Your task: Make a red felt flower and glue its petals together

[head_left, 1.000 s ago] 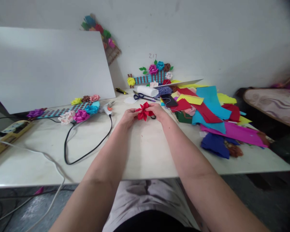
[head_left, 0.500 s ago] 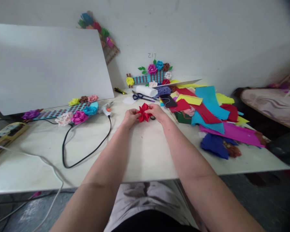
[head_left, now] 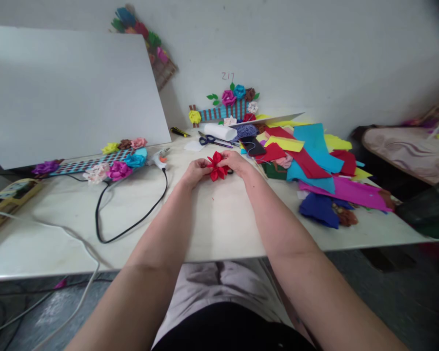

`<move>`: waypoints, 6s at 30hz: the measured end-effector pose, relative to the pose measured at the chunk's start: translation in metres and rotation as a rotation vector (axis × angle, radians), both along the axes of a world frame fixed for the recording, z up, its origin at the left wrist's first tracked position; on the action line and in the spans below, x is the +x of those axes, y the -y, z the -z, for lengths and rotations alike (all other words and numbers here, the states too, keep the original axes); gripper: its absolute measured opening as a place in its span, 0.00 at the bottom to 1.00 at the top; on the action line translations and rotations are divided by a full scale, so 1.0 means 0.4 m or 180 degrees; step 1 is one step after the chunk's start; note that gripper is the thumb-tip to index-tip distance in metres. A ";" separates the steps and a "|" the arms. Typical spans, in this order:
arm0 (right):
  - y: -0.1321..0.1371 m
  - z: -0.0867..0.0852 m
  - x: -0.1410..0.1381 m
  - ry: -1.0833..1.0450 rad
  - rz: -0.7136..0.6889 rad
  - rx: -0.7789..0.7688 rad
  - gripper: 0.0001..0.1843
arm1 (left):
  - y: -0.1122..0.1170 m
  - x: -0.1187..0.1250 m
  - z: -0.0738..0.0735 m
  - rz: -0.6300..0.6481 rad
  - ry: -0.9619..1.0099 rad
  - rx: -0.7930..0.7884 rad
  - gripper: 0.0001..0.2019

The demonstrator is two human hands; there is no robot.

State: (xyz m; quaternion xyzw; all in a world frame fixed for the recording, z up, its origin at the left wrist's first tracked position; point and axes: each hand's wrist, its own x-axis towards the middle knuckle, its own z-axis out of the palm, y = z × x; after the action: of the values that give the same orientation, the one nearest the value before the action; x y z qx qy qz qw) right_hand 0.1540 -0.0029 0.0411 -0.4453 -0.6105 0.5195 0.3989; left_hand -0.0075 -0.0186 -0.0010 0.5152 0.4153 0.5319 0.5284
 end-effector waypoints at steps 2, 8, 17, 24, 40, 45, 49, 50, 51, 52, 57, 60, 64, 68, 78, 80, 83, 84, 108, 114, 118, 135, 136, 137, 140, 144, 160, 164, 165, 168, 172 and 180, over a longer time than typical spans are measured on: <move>0.002 -0.001 -0.001 0.0046 0.0019 -0.0046 0.11 | 0.002 0.003 -0.004 -0.0097 -0.0060 -0.0017 0.14; 0.003 0.002 0.000 0.0131 0.0071 -0.0069 0.11 | -0.001 0.006 -0.002 -0.0100 -0.0084 0.0023 0.15; -0.015 0.014 0.008 -0.0394 -0.0111 -0.0464 0.09 | -0.017 -0.004 0.012 -0.0062 -0.0007 0.0084 0.16; -0.027 0.030 0.013 -0.0381 -0.0094 -0.0226 0.06 | -0.019 -0.003 0.018 -0.0061 -0.0169 0.0055 0.14; -0.005 0.014 0.007 -0.0048 -0.0195 -0.0139 0.05 | -0.023 -0.006 0.021 -0.0299 -0.0415 0.0231 0.08; 0.000 0.011 0.000 0.0078 -0.0098 -0.0158 0.08 | -0.018 -0.005 0.012 -0.0295 -0.0417 0.0193 0.06; 0.000 0.015 0.001 0.0096 -0.0159 -0.0014 0.09 | -0.015 -0.004 0.007 -0.0322 -0.0419 0.0082 0.06; 0.000 0.015 0.001 0.0086 -0.0212 0.0010 0.09 | -0.014 -0.003 0.006 -0.0325 -0.0387 0.0055 0.06; 0.000 0.015 0.003 0.0070 -0.0266 0.0022 0.10 | -0.012 -0.004 0.005 -0.0316 -0.0331 0.0028 0.07; -0.001 0.015 0.004 0.0042 -0.0314 0.0036 0.11 | -0.011 -0.004 0.005 -0.0292 -0.0251 -0.0002 0.07; -0.011 0.018 0.008 -0.0113 -0.0453 0.0328 0.13 | -0.002 -0.008 0.002 -0.0167 0.0158 -0.0128 0.10; -0.018 0.023 0.009 -0.0090 -0.0492 0.0565 0.15 | -0.004 -0.009 0.002 -0.0162 0.0153 -0.0130 0.10; -0.025 0.027 0.006 0.0011 -0.0425 0.0747 0.16 | -0.011 -0.006 0.005 -0.0241 0.0101 -0.0108 0.11; -0.035 0.033 0.004 0.0078 -0.0354 0.0936 0.16 | -0.013 -0.005 0.008 -0.0280 0.0136 -0.0092 0.14; -0.037 0.033 0.000 0.0255 -0.0405 0.1072 0.15 | -0.013 -0.012 0.010 -0.0093 0.0213 -0.0088 0.12; -0.028 0.025 -0.004 0.0212 -0.0428 0.0992 0.16 | -0.008 -0.010 0.003 -0.0036 0.0294 -0.0094 0.11; -0.021 0.018 -0.007 0.0149 -0.0456 0.0968 0.17 | -0.001 -0.009 -0.006 0.0012 0.0374 -0.0111 0.11; -0.020 0.017 -0.007 0.0133 -0.0468 0.0996 0.17 | 0.000 -0.009 -0.007 0.0017 0.0393 -0.0111 0.11; -0.024 0.028 -0.008 -0.0052 -0.0416 0.1200 0.22 | -0.004 -0.015 0.001 0.0078 0.0215 0.0092 0.08; -0.018 0.025 -0.009 0.0043 -0.0388 0.1149 0.25 | 0.004 -0.009 -0.009 0.0006 0.0184 0.0103 0.08; -0.028 0.035 -0.015 0.0190 -0.0317 0.1233 0.27 | 0.007 -0.008 -0.012 -0.0076 0.0166 0.0124 0.09; -0.040 0.039 -0.015 -0.0252 -0.0009 0.0786 0.17 | -0.004 -0.004 -0.009 -0.0565 0.0220 0.0199 0.11; -0.046 0.041 -0.016 -0.0268 0.0107 0.0812 0.16 | -0.005 -0.004 -0.009 -0.0645 0.0224 0.0204 0.11; -0.053 0.044 -0.016 -0.0253 0.0268 0.0865 0.15 | -0.007 -0.004 -0.010 -0.0721 0.0228 0.0206 0.10; -0.068 0.047 -0.014 0.0019 0.0848 0.1212 0.13 | -0.015 -0.005 -0.008 -0.0913 0.0188 0.0255 0.09; -0.057 0.034 -0.012 0.0530 0.1114 0.1889 0.13 | -0.028 -0.005 -0.001 -0.1133 -0.0003 0.0467 0.07; -0.039 0.030 -0.024 0.1346 0.1036 0.2351 0.03 | -0.031 0.004 0.003 -0.1285 -0.0842 0.0896 0.05; -0.043 0.032 -0.023 0.1418 0.1031 0.2528 0.01 | -0.031 0.007 0.001 -0.1213 -0.0631 0.0763 0.05; -0.045 0.033 -0.022 0.1432 0.1018 0.2545 0.01 | -0.032 0.007 0.001 -0.1173 -0.0535 0.0715 0.05; -0.048 0.034 -0.018 0.1431 0.0967 0.2590 0.01 | -0.030 0.003 0.001 -0.1024 -0.0188 0.0522 0.05; -0.049 0.035 -0.014 0.1306 0.0808 0.2650 0.02 | -0.021 0.000 -0.007 -0.0895 0.0122 0.0285 0.09; -0.045 0.040 -0.023 0.1082 0.0649 0.2589 0.06 | -0.021 0.000 -0.009 -0.0987 0.0170 0.0221 0.08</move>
State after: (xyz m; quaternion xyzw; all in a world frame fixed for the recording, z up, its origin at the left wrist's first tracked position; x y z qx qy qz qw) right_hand 0.1447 0.0152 0.0249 -0.3893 -0.7748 0.1149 0.4848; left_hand -0.0076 -0.0103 0.0026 0.4486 0.4570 0.6346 0.4327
